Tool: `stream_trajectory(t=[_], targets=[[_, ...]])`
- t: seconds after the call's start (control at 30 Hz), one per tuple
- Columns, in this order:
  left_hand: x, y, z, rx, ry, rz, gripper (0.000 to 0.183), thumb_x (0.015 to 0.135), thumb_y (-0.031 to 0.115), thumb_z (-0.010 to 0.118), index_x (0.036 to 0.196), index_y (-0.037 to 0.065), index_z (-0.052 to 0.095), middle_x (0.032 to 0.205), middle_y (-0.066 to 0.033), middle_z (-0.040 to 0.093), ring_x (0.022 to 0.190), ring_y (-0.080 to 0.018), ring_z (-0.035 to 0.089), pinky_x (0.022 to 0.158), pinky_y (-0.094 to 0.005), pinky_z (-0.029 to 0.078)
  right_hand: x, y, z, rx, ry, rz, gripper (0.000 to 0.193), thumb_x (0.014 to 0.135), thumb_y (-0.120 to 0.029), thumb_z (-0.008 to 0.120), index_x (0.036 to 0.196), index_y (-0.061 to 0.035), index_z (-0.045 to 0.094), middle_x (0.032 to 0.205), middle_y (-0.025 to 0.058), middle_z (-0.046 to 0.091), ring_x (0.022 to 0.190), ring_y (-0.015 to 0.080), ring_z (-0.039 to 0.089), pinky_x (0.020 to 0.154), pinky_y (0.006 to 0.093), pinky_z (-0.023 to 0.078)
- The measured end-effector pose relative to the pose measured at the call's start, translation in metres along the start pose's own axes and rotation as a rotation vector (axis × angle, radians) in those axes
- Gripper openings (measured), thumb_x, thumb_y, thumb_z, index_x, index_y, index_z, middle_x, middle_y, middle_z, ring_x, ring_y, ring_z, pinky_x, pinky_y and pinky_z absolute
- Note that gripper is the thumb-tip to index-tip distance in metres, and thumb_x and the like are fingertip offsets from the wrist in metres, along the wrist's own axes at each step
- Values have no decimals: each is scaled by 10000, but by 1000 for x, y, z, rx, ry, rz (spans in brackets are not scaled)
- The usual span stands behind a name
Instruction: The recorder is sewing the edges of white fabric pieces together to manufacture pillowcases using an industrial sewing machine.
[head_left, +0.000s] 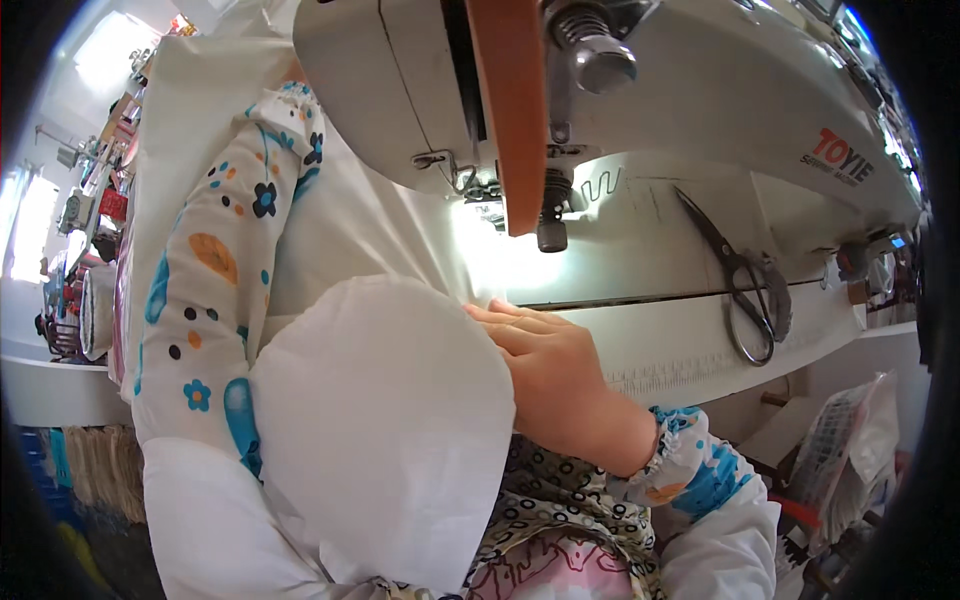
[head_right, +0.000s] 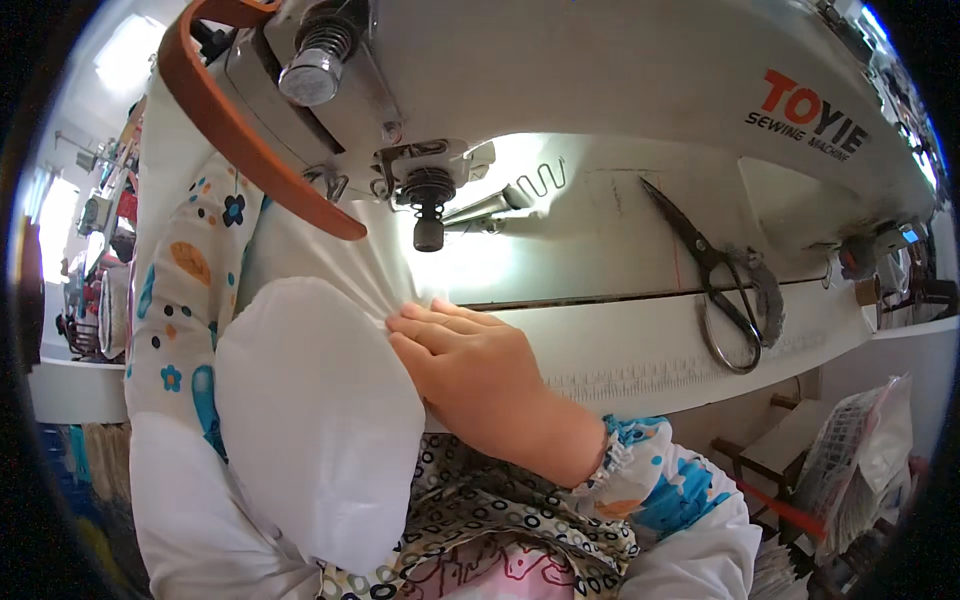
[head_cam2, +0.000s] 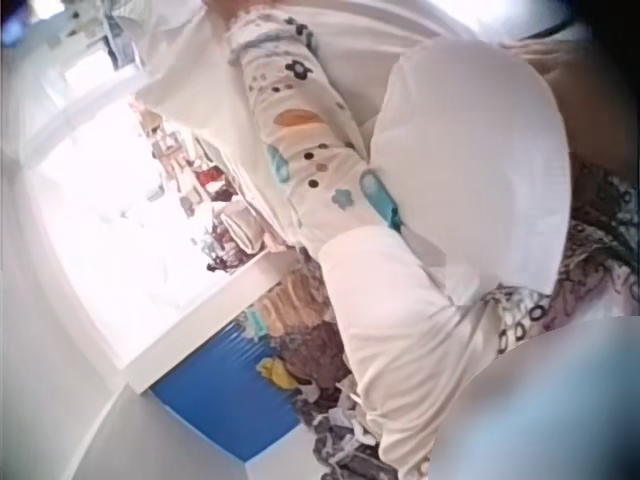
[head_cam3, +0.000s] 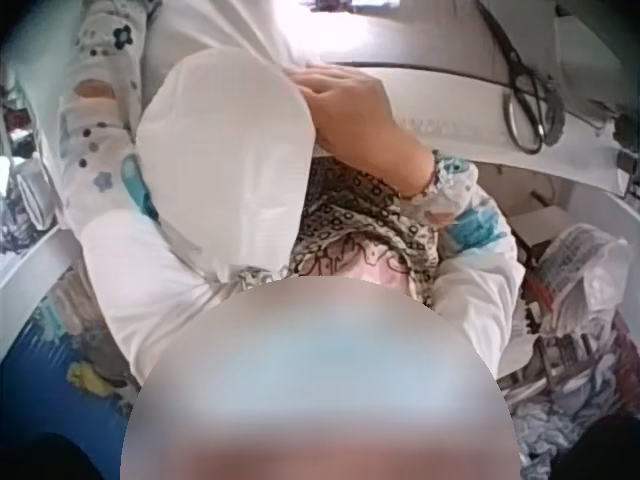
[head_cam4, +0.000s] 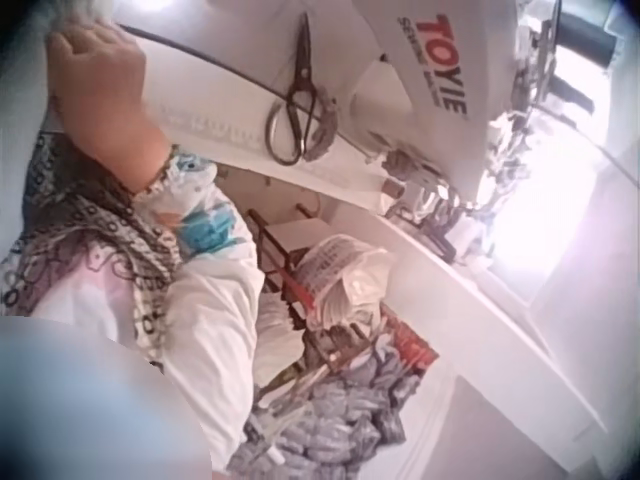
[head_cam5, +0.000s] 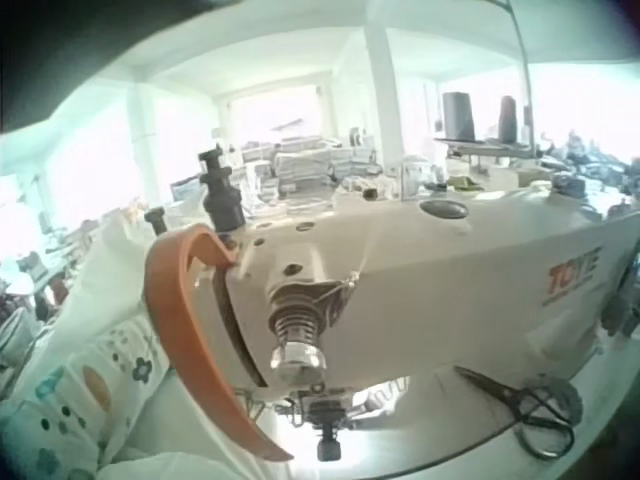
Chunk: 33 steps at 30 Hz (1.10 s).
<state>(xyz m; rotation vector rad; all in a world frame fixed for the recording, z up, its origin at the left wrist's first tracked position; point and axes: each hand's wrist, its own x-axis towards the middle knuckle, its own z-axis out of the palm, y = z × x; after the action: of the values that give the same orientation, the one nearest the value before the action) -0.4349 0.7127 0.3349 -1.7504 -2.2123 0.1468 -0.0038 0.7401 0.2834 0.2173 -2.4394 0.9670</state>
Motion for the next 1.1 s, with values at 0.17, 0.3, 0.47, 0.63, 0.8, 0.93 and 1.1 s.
stream_trajectory(t=[0.17,0.3,0.47,0.63,0.8,0.93,1.1], targets=[[-82,102,-45,-278,-180,51,287,915,278,565,1014,32,677,956,-175,679,897,-310,642,822,-404,489,0,6,-1,-136,60,11,376,784,-189,644,1132,-46,642,1252,119,618,1175,264,590,1018,412,471],[-71,100,-78,-472,-318,57,273,931,247,550,1058,32,662,989,-167,677,918,-300,636,844,-398,483,-3,10,2,-173,-19,1,440,778,-215,644,1176,-30,619,1313,134,574,1255,277,523,1079,430,396],[-94,165,-157,-851,-621,-45,274,971,227,505,1102,30,643,1036,-141,673,949,-267,628,869,-368,476,-11,-1,-3,-203,57,-94,524,736,-222,679,1207,-16,581,1274,139,571,1196,321,538,1036,438,410],[-198,226,-226,-1258,-573,-7,259,876,193,693,1053,4,686,863,-49,646,786,-116,580,717,-274,465,-60,-51,12,226,254,118,394,815,-144,681,1153,-1,538,1004,130,548,928,267,567,853,365,457],[-244,240,-263,-1180,-172,65,172,809,162,739,918,29,726,719,-3,533,610,-112,486,539,-265,337,-97,-102,32,862,255,229,313,875,-119,659,1110,16,503,851,116,568,820,168,569,712,308,467],[-270,218,-271,-1273,54,144,139,829,174,721,806,38,712,711,6,486,591,-94,436,522,-245,303,-105,-125,26,789,96,224,357,910,-18,578,1244,29,461,1088,62,578,1000,95,547,857,244,452],[-317,198,-268,-1503,264,276,285,904,244,664,680,89,578,720,19,388,584,-95,377,529,-262,304,-116,-165,21,1112,284,478,321,878,-45,675,1134,9,488,995,64,581,843,70,554,703,217,483]])
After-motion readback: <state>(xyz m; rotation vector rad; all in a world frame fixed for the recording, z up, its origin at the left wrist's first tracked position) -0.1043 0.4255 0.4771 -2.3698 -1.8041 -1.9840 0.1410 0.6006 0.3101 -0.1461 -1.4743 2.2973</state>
